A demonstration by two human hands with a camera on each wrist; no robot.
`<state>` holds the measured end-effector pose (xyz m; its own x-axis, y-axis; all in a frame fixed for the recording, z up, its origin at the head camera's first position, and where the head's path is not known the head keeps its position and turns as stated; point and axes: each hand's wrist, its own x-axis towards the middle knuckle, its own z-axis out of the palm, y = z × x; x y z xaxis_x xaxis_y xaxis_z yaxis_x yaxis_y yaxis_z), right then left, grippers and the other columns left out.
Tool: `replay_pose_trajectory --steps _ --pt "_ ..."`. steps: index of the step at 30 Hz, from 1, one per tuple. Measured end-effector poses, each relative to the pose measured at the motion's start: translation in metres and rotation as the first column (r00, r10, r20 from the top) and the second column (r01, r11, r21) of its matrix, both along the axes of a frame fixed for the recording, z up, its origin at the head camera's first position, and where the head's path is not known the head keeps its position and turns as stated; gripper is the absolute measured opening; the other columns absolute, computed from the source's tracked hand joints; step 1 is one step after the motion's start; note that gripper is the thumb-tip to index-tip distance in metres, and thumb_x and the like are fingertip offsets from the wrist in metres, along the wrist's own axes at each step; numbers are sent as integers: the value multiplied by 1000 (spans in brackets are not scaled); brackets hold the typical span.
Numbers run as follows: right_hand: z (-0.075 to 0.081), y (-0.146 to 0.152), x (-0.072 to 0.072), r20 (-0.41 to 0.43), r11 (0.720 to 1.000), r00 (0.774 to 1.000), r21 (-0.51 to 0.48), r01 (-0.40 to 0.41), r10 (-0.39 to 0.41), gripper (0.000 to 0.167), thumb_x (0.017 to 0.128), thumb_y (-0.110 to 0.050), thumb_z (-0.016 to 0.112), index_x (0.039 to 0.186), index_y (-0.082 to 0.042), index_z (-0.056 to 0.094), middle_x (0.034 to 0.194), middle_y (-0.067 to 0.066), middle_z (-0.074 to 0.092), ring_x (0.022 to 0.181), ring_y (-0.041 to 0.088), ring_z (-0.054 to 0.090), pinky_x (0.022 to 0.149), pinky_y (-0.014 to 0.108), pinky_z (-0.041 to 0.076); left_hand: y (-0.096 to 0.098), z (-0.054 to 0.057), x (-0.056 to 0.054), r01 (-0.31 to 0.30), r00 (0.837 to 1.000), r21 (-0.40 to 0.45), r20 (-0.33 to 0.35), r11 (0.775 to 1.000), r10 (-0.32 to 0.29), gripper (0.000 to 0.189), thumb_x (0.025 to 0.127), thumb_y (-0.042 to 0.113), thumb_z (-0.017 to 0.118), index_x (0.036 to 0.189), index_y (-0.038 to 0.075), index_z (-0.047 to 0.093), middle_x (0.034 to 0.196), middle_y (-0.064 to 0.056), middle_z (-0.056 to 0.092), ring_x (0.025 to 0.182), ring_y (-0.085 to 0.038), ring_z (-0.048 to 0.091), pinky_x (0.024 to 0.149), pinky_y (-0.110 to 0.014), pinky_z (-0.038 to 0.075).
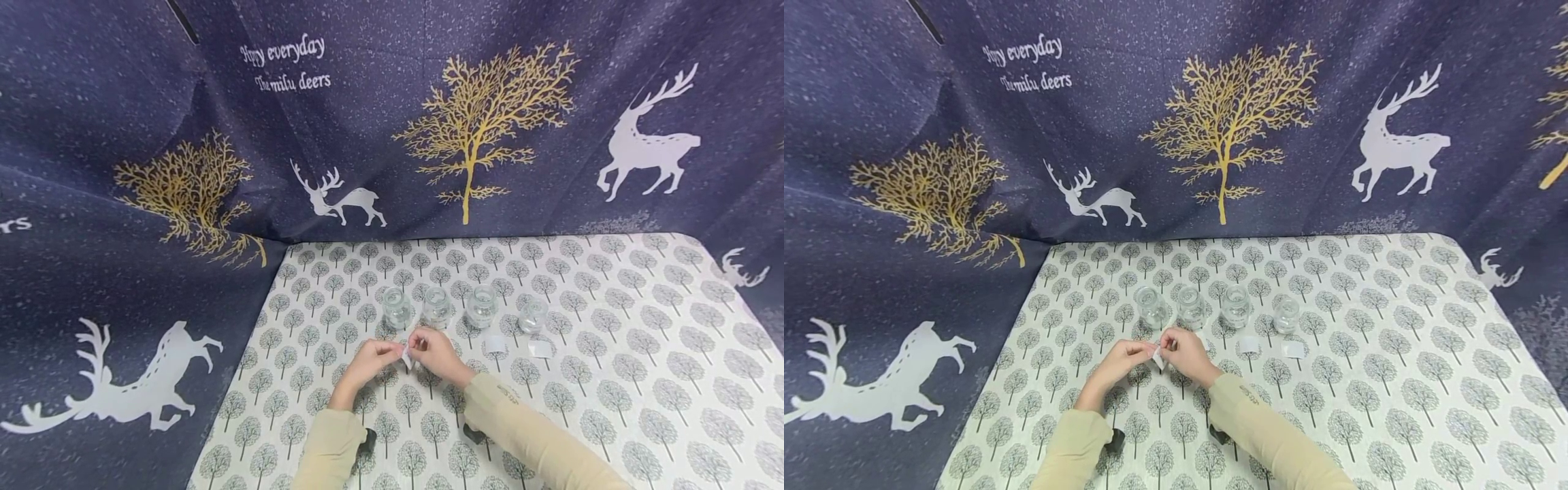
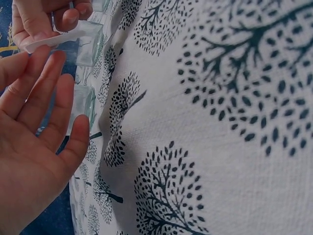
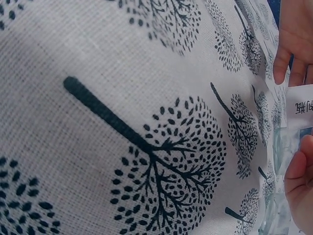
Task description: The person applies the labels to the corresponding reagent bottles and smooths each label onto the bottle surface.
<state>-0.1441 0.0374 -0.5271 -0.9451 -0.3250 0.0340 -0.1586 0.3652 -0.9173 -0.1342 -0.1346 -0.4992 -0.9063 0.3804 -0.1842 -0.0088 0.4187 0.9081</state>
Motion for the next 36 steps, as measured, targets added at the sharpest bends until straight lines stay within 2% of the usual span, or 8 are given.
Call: replay_pose_trajectory --steps 11,15,27,30,33,36 --pt "-1 1 1 -22 1000 1000 10 -13 14 14 74 -2 63 70 -11 54 73 -1 55 62 8 48 55 18 45 1 3 1 3 1000 -6 11 1000 -3 23 86 15 53 99 -1 64 107 -17 63 103 -31 56 91 -41 44" --pt "-1 1 1 -14 1000 1000 23 -17 17 13 74 -2 63 71 -11 54 73 -1 55 62 8 48 56 18 45 2 5 1 4 1000 -36 10 999 -4 23 85 15 54 99 0 64 106 -16 63 102 -30 57 90 -43 44" --pt "1 1 1 2 1000 1000 15 -17 17 12 74 0 62 71 -10 54 67 -1 53 59 8 47 53 18 44 6 8 1 -10 999 -78 -31 997 7 21 81 12 58 96 -1 65 101 -16 65 96 -29 59 85 -40 47" --pt "3 1 1 -1 1000 1000 18 -13 13 12 74 0 61 71 -10 54 68 -2 53 61 8 46 54 18 44 5 4 -1 -26 1000 -37 -14 999 25 21 83 13 56 94 -2 65 97 -16 66 89 -27 60 81 -37 48" --pt "4 1 1 -4 1000 1000 18 -9 9 13 73 2 60 72 -10 55 69 -2 53 62 8 46 56 17 44 3 1 -3 -37 999 4 9 999 37 25 86 15 53 88 -7 64 77 -16 64 69 -21 54 66 -28 46" --pt "4 0 1 -16 1000 1000 21 -11 11 13 73 1 61 72 -11 55 71 -1 54 63 8 46 57 17 44 2 -1 -4 -47 998 27 30 999 46 27 87 18 54 87 -8 64 72 -15 61 66 -23 50 64 -26 43"
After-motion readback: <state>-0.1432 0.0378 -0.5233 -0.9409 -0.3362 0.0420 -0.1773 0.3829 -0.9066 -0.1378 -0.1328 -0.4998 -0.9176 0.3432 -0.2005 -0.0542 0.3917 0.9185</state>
